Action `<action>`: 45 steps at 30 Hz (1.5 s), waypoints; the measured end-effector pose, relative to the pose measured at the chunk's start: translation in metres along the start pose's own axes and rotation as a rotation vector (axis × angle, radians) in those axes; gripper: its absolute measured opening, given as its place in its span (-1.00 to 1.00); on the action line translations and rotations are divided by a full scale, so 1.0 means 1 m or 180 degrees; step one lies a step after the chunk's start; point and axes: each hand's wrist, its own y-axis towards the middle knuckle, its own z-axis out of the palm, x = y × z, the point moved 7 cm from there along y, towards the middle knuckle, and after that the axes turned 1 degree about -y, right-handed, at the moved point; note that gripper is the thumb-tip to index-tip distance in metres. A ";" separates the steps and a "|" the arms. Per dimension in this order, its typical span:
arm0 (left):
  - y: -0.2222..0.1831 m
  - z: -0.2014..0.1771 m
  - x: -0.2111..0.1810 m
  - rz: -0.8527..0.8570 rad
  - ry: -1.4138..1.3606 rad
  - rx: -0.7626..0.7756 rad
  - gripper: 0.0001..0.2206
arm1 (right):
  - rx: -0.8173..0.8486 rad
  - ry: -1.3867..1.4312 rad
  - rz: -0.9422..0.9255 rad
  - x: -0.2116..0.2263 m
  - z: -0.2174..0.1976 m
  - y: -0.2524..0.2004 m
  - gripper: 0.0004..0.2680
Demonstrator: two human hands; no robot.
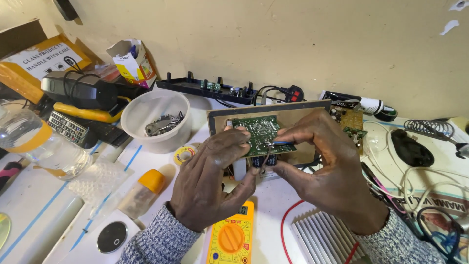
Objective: Troubleshooting and inspecting a circuit board using a multimeter and hand tools on a workbench.
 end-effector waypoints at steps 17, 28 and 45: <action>0.001 -0.005 -0.009 -0.0131 -0.0095 -0.0316 -0.72 | -0.0080 0.0262 0.0169 0.002 0.001 0.003 -0.75; -0.003 -0.012 -0.022 -0.0069 -0.0033 -0.0188 -0.77 | -0.0595 0.0174 -0.0188 -0.001 0.007 -0.038 -0.81; -0.019 -0.008 -0.021 0.0255 -0.0359 0.0587 -0.83 | -0.0865 -0.0157 0.0703 0.040 0.011 -0.080 -0.90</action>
